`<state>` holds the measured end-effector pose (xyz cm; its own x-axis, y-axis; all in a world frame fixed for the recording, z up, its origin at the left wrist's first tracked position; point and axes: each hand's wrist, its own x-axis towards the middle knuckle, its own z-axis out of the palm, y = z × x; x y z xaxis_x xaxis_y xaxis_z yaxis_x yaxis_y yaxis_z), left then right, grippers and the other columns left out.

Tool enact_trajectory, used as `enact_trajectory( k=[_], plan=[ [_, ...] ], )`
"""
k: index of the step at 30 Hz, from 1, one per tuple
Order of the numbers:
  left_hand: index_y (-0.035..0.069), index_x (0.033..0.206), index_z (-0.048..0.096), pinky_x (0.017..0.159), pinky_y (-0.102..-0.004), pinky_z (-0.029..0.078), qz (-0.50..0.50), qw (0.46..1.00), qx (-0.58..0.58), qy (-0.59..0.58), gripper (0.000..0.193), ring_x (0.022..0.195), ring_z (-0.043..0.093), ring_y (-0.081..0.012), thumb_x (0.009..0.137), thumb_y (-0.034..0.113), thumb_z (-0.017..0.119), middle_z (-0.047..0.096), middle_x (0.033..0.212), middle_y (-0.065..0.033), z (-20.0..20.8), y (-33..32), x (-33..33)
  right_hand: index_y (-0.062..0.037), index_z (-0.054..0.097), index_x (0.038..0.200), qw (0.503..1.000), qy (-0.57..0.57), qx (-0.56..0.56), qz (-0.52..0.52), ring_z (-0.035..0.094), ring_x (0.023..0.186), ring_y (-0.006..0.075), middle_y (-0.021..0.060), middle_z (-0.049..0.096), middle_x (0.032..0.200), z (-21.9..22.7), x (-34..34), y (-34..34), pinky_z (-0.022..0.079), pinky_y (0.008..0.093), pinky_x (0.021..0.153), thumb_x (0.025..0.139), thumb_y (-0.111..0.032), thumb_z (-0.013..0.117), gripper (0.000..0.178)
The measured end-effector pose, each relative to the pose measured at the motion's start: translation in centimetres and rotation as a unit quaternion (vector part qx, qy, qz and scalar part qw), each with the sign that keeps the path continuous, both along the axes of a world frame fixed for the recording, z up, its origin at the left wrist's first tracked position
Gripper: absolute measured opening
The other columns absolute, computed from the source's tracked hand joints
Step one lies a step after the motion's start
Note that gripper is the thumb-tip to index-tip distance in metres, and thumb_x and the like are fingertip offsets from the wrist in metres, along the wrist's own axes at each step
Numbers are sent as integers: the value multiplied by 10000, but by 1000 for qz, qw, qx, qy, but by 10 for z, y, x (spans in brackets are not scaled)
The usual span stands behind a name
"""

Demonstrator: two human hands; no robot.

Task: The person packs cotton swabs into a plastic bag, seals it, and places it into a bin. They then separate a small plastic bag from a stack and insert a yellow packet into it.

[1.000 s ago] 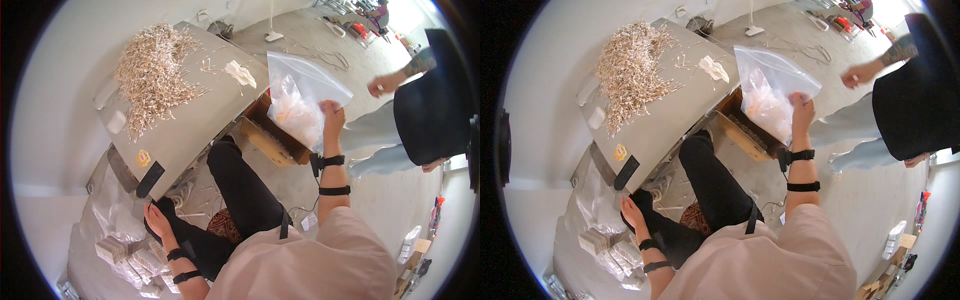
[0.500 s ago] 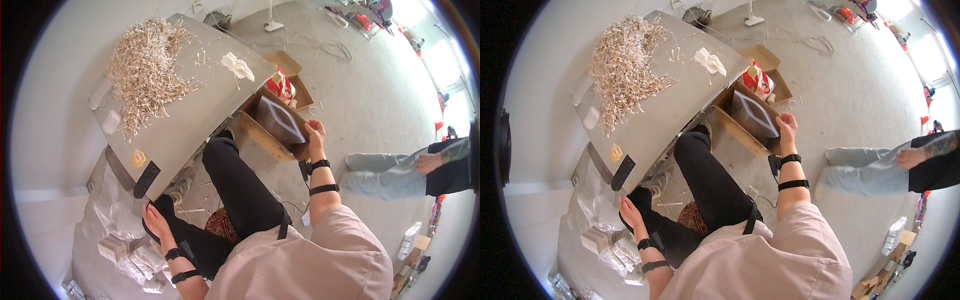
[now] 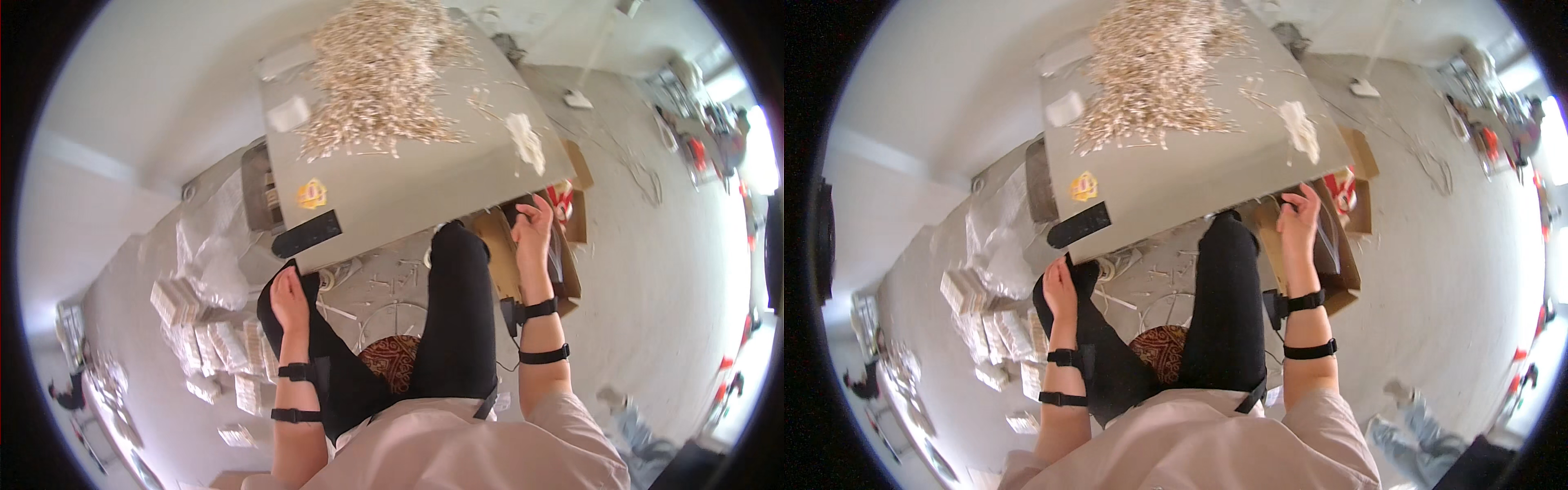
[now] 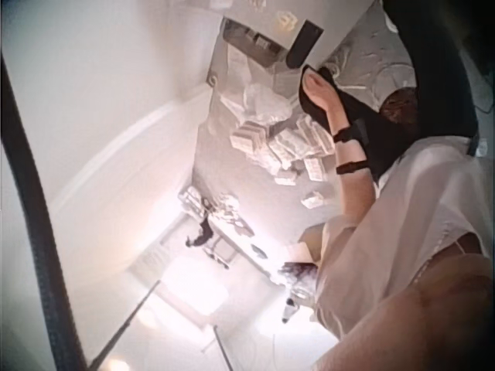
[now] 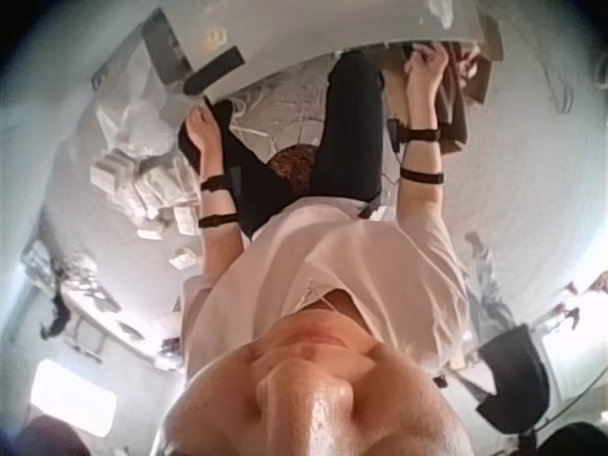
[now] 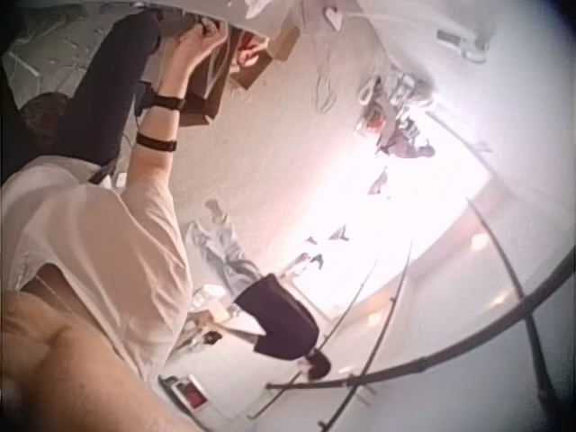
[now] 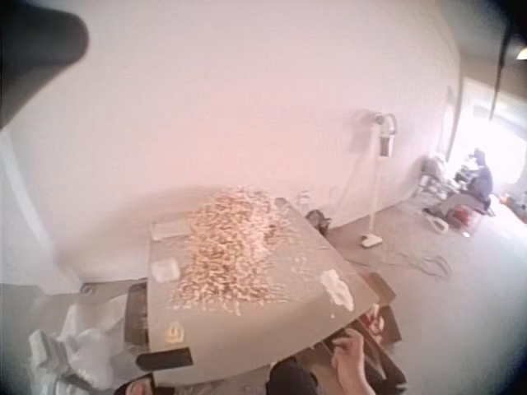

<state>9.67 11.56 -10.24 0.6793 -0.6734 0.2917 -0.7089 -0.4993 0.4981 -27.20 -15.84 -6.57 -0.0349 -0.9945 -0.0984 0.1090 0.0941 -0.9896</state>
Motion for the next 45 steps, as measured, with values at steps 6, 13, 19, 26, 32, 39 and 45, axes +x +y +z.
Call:
enact_trajectory(
  k=[6,13,19,26,32,39,45],
  plan=[
    [-1,922,637,782,-392,484,-43,991,-93,80,136,870,602,-330,909,106,554,643,908,-153,8,-52,-2,-63,488,1173,971,-15,6,237,533,744,91,24,522,1032,-25,162,9,486,245,648,802,93,556,408],
    [13,899,629,756,-383,485,-93,984,-121,89,65,846,602,-325,854,53,604,645,872,-128,-1,-131,50,-26,548,1073,910,170,-133,354,581,733,160,82,569,952,-49,260,-1,490,303,659,801,62,545,286],
    [30,906,630,751,-388,486,-89,989,-87,80,111,859,597,-321,802,58,655,639,898,-114,-18,-173,114,-8,550,1071,846,193,-297,399,597,705,118,69,553,942,-62,293,-24,500,254,621,857,78,511,234],
    [35,1013,637,892,-394,460,-154,979,-67,-113,227,1037,564,-314,803,116,667,626,1087,-120,-19,-269,175,0,551,1028,919,81,-14,386,598,646,119,71,559,935,-66,287,-38,488,242,539,894,60,489,160],
    [75,1064,635,969,-387,434,-172,954,42,-243,247,1120,550,-271,852,199,609,616,1174,-87,-30,-310,218,16,559,1002,909,44,27,413,590,644,104,61,553,915,-68,289,-37,487,231,535,900,49,496,125],
    [110,839,687,864,-405,467,-89,987,118,-63,148,860,624,-277,764,81,564,667,890,-82,-22,-317,213,34,580,969,902,73,15,425,602,646,118,78,567,912,-62,287,-41,500,241,537,912,14,504,97],
    [85,786,673,677,-407,500,-19,998,30,46,123,735,624,-341,732,81,563,651,780,-132,-29,-318,217,30,582,966,902,61,47,424,601,629,119,76,573,892,-59,288,-42,494,242,527,915,1,512,91]
  ],
)
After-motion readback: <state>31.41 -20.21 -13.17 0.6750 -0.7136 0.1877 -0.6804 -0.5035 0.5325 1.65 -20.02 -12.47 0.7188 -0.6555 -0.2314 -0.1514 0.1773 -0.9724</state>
